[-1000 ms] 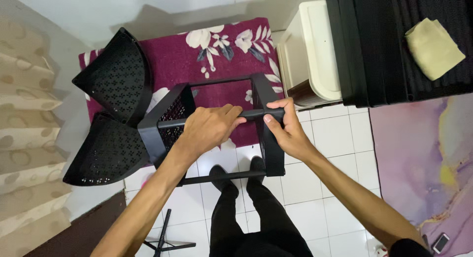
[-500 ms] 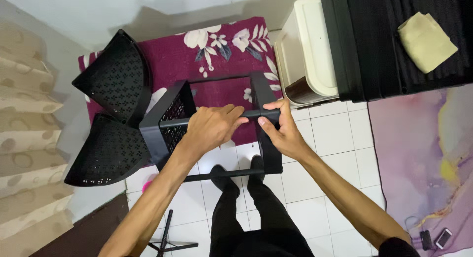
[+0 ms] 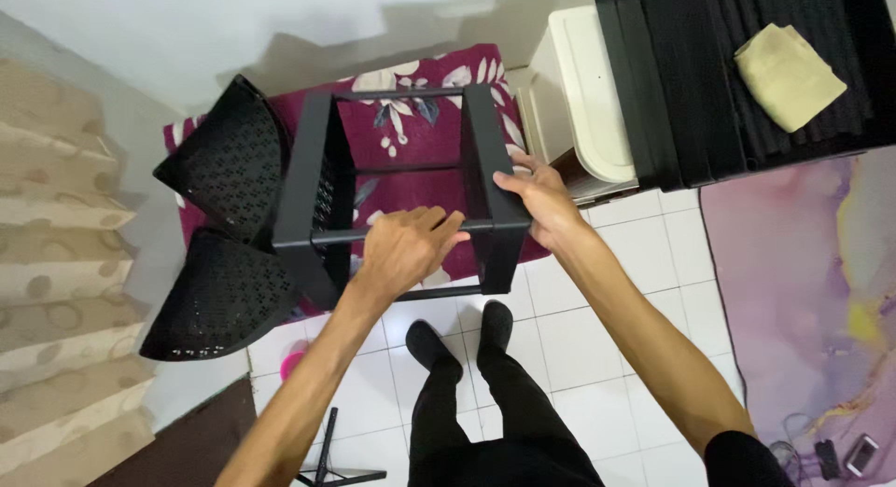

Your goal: The person assembles black plastic trays by inserting cylindrical rods into corner holes to form frames. They wipe the trays with a cloth and stack the completed units on a nearby surface.

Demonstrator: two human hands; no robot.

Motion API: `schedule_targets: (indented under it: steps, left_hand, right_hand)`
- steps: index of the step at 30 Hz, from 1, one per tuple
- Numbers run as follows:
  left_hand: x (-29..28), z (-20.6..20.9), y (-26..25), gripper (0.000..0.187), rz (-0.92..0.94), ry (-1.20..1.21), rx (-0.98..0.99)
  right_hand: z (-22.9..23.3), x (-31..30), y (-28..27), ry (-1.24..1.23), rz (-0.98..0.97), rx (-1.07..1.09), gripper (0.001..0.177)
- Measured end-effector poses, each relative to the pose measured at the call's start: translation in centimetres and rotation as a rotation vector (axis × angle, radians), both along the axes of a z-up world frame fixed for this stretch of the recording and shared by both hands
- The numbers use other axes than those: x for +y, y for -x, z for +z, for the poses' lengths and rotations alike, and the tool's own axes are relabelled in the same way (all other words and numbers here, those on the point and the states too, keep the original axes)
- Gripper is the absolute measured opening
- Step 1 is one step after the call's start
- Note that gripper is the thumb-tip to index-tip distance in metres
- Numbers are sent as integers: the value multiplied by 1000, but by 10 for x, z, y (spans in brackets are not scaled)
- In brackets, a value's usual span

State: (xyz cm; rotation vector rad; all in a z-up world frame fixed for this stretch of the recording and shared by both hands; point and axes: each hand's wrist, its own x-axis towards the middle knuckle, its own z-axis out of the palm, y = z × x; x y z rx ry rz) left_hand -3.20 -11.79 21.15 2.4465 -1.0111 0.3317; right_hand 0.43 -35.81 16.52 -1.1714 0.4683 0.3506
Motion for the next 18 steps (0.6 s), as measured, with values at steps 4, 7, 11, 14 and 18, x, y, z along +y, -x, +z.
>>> schedule_targets:
  steps: [4,7,11,14,18]
  left_hand:
    - [7,-10,11,30,-27,82,154]
    - [7,-8,17,33,-54,113,447]
    - [9,-1,18,35,30,203,726]
    - [18,5,1,35,137,312,401]
    - [33,32,-48,46,270,232,26]
  right_hand:
    - [-16,5,10,12,41,91,28]
    - [-15,8,26,-21,20,52,30]
    - [-4,10,50,10,54,-88,35]
    - [8,4,71,61,81,-208,42]
    - [28,-10,109,121,145,-344,51]
